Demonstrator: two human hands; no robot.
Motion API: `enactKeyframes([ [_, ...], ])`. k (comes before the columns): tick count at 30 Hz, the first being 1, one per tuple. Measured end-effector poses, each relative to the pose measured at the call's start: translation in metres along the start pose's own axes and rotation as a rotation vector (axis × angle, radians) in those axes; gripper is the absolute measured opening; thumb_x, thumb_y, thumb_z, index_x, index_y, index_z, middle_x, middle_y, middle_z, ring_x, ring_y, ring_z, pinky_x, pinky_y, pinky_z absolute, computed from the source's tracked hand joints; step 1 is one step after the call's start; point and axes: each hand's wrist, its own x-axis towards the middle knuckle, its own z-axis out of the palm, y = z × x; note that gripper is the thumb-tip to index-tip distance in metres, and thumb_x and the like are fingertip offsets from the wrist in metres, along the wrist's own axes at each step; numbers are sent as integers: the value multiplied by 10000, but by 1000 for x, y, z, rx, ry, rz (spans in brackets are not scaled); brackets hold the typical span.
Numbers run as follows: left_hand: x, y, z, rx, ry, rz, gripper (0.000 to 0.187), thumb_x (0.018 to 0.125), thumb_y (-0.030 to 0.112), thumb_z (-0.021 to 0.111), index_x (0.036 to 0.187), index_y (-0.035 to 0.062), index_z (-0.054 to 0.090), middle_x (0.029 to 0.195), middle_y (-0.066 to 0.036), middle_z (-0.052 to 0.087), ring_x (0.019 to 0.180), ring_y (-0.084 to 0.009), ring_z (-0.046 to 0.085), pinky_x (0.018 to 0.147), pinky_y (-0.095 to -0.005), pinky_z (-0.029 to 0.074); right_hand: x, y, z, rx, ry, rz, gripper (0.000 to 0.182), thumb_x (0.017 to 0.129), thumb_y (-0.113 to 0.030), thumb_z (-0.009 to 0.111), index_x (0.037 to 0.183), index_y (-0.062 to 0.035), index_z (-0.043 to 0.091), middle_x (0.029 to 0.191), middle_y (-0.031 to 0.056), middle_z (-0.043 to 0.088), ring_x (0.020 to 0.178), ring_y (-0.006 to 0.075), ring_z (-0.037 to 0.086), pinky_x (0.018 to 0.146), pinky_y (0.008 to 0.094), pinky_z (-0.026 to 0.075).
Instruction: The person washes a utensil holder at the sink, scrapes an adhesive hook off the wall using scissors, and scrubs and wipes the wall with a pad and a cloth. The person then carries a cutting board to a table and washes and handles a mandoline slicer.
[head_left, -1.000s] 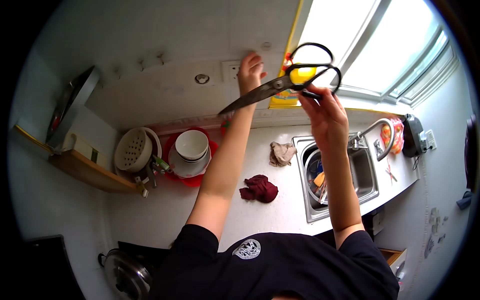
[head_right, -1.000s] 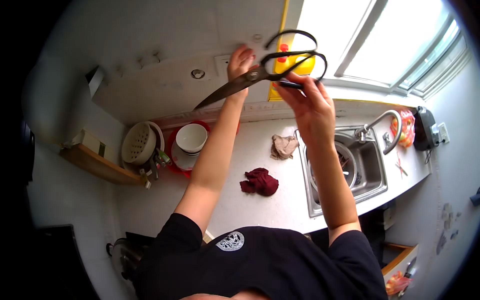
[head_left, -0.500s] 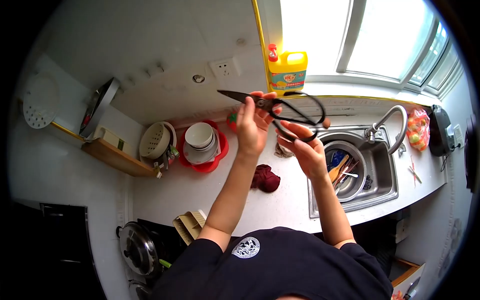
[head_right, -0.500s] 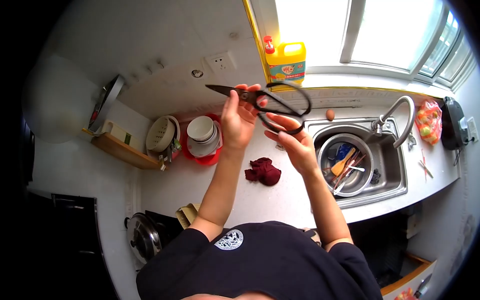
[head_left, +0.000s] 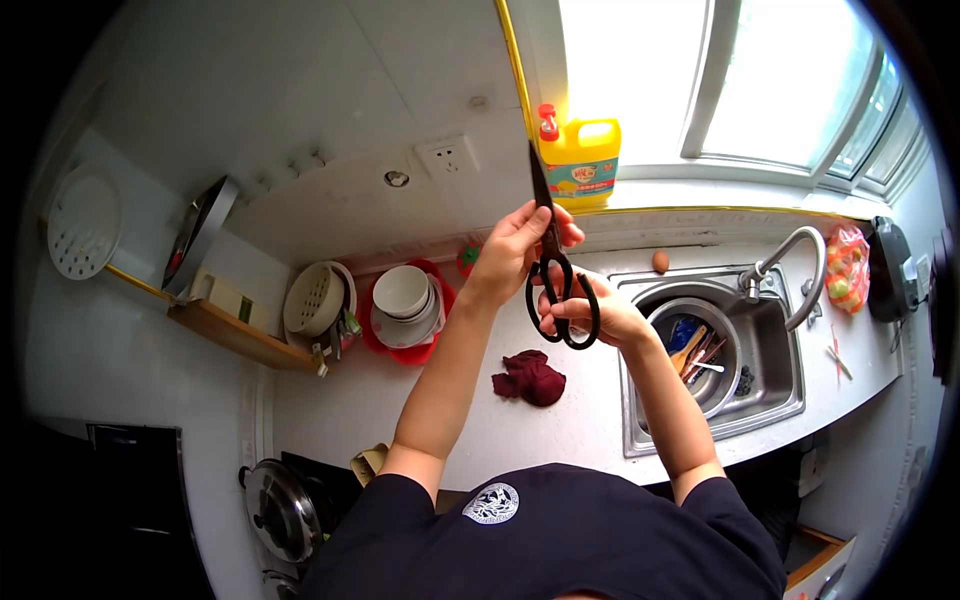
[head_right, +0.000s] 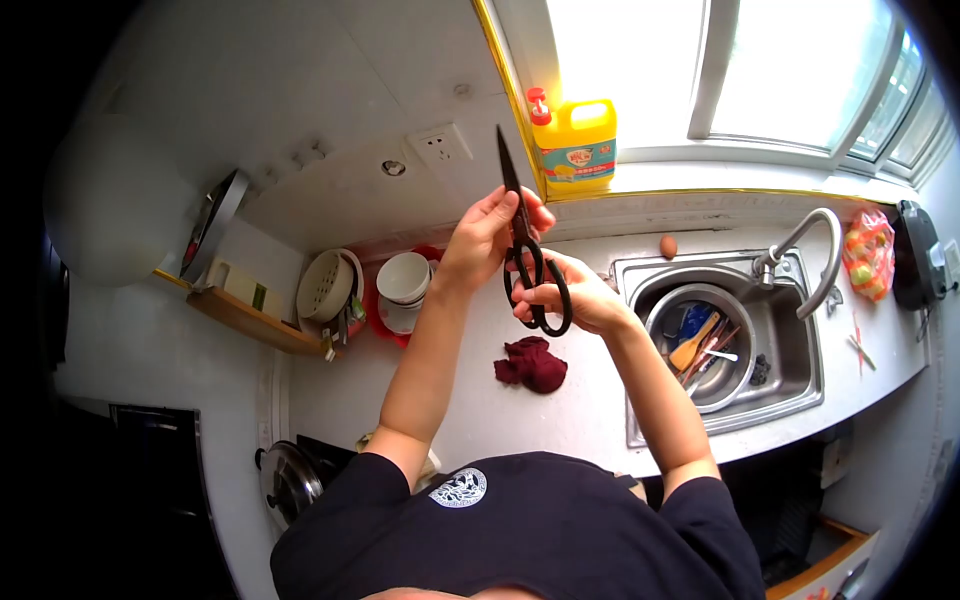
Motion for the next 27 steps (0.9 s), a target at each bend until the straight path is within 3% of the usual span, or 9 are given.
enactKeyframes([
  [5, 37, 4, -60, -6, 344, 53, 291, 968, 243, 483, 1150, 26, 547, 993, -115, 643, 849, -179, 626, 735, -299, 511, 47, 7, -40, -17, 101, -187, 379, 783, -50, 616, 1145, 19, 532, 756, -5, 520, 574, 48, 470, 526, 174, 392],
  [8, 57, 24, -86, 55, 465, 71, 275, 962, 204, 481, 1147, 11, 542, 993, -130, 640, 838, -190, 632, 701, -292, 526, 58, -3, -62, -54, 236, -178, 335, 787, -50, 633, 1107, 22, 564, 730, -19, 517, 546, 32, 458, 479, 161, 370],
  [12, 80, 36, -91, 72, 487, 73, 261, 952, 200, 498, 1125, 12, 550, 966, -132, 636, 781, -181, 622, 638, -264, 498, 71, -5, -92, -616, 449, -370, 368, 785, -115, 716, 1098, 12, 571, 735, -28, 547, 582, 32, 463, 531, 159, 363],
  [13, 85, 36, -91, 61, 490, 78, 250, 947, 197, 508, 1112, 16, 555, 952, -128, 635, 749, -170, 616, 612, -254, 486, 74, -4, -98, -746, 523, -474, 376, 768, -86, 703, 1096, 34, 562, 791, 19, 598, 668, 94, 533, 629, 235, 455],
  [15, 94, 36, -97, 32, 497, 104, 216, 934, 191, 536, 1068, 23, 563, 902, -113, 629, 670, -143, 580, 548, -235, 438, 79, -9, -100, -1131, 685, -564, 397, 757, -86, 711, 1106, 25, 557, 790, 69, 612, 697, 124, 584, 666, 261, 484],
  [16, 97, 36, -99, 19, 499, 120, 201, 927, 187, 550, 1046, 27, 567, 877, -105, 626, 630, -129, 561, 516, -226, 414, 80, -11, -98, -1233, 750, -548, 411, 754, -117, 727, 1107, 10, 560, 816, 120, 615, 722, 185, 624, 682, 292, 502],
  [20, 105, 44, -95, 9, 553, 83, 179, 902, 212, 597, 927, 36, 577, 756, -80, 611, 497, -91, 484, 415, -211, 322, 93, -14, -97, -1334, 785, -710, 467, 735, -194, 760, 1106, 12, 565, 950, 166, 612, 786, 288, 629, 703, 349, 514],
  [22, 107, 49, -97, 145, 601, 68, 202, 897, 235, 602, 859, 38, 576, 712, -77, 615, 447, -85, 477, 387, -212, 314, 100, -13, -98, -1380, 796, -790, 474, 737, -186, 755, 1116, 21, 559, 956, 165, 608, 804, 295, 627, 710, 349, 513],
  [27, 108, 56, -103, 382, 563, 57, 232, 887, 259, 629, 880, 28, 617, 663, -53, 599, 414, -63, 456, 363, -198, 292, 110, -13, -95, -1399, 800, -864, 441, 764, -140, 722, 1122, 49, 546, 934, 167, 585, 797, 324, 613, 708, 356, 509],
])
